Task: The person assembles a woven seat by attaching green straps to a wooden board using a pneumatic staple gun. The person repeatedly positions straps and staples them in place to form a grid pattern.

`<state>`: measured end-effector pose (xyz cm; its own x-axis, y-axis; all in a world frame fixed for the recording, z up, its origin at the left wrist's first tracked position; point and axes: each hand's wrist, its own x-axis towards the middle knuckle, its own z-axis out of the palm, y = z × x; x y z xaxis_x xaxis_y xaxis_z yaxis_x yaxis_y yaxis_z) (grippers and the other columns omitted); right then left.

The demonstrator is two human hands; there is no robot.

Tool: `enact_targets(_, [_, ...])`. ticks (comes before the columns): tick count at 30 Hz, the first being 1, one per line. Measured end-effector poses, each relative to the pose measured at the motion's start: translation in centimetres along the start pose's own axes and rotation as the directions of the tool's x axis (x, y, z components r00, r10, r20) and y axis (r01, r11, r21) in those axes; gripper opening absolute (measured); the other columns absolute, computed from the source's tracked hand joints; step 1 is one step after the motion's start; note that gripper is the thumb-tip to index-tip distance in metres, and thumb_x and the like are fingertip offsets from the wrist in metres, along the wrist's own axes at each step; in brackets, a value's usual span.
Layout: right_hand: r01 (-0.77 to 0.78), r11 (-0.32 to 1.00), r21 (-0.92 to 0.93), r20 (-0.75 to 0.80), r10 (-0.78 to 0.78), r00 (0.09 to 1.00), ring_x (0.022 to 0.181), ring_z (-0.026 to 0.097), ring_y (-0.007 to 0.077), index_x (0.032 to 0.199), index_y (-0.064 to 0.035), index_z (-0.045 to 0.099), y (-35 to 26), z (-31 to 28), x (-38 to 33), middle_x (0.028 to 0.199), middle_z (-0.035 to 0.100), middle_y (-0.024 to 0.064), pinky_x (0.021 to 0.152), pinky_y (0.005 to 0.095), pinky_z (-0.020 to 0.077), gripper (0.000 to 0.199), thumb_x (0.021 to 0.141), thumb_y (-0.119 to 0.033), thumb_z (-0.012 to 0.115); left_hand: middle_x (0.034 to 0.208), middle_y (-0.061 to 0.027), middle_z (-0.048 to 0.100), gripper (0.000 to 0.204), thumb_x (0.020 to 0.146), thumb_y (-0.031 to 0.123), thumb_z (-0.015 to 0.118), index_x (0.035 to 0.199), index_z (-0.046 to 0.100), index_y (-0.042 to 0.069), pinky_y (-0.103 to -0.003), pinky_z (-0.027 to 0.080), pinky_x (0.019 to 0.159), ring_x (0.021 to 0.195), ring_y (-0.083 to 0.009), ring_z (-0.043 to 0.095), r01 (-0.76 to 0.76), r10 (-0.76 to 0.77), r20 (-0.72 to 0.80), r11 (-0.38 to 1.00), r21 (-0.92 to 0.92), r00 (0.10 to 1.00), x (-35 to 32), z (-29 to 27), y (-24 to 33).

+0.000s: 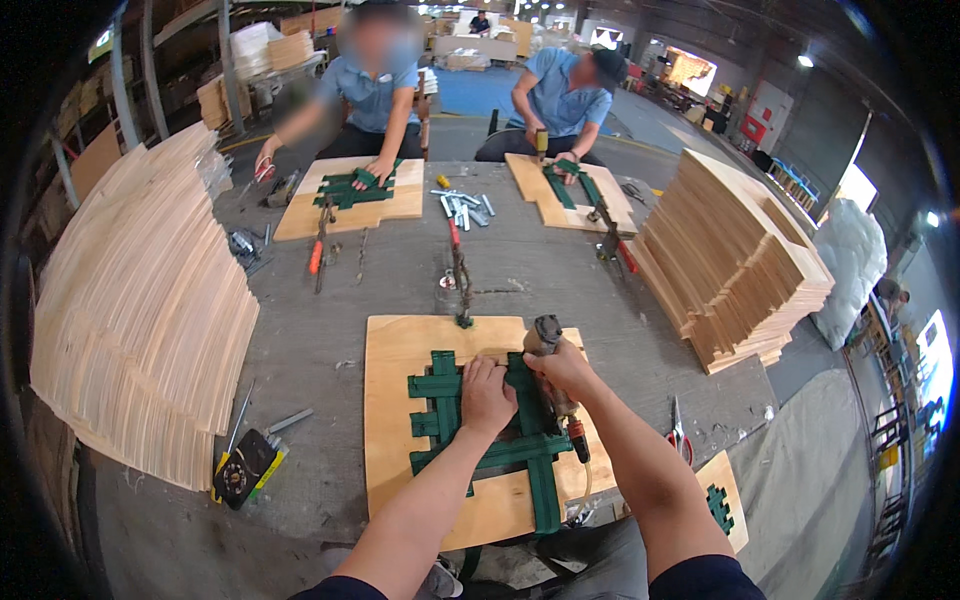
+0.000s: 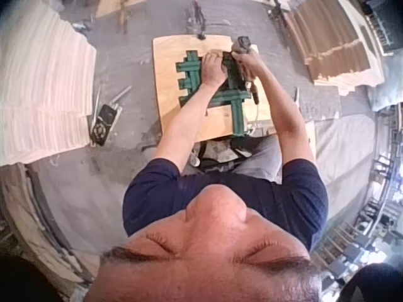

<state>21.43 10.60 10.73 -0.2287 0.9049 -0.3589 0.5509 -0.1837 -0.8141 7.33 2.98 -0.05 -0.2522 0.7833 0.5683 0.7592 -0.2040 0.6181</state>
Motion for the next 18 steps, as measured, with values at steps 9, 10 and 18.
enact_targets(9, [-0.249,0.780,0.574,0.111,0.227,0.968,0.065,0.059,0.0194,0.108,-0.0086,0.064,10.1,-10.3,0.0,0.089,0.063,0.0055,0.055,0.0376,0.0532,0.033,0.094,-0.036,0.076,0.101,-0.0118,0.072,0.022,0.101,0.017,0.059,0.110,0.070,0.000,-0.036,0.054,0.089,0.096,-0.0214,0.069,0.471,-0.292,0.397,0.732,-0.493,0.870,-4.9,-6.3,4.6])
enact_targets(10, [-0.297,0.723,0.624,0.219,0.203,0.954,0.063,0.060,0.0199,0.107,-0.0091,0.064,11.6,-11.5,0.5,0.086,0.062,0.0055,0.055,0.0375,0.0539,0.032,0.095,-0.037,0.074,0.096,-0.0090,0.073,0.026,0.104,0.021,0.058,0.112,0.070,-0.001,-0.031,0.055,0.083,0.089,-0.0155,0.069,0.502,-0.236,0.481,0.663,-0.555,0.844,-8.0,-8.3,5.4])
enact_targets(18, [-0.089,0.996,-0.001,-0.277,0.085,0.957,0.081,0.070,0.0297,0.111,-0.0029,0.073,17.3,-15.3,0.2,0.095,0.075,0.0136,0.076,0.0476,0.0551,0.041,0.089,-0.037,0.076,0.106,-0.0108,0.068,0.044,0.106,0.020,0.056,0.148,0.047,0.007,-0.036,0.058,0.082,0.090,-0.0218,0.070,0.960,-0.360,0.919,-0.161,-0.231,0.161,-27.4,-11.7,11.2])
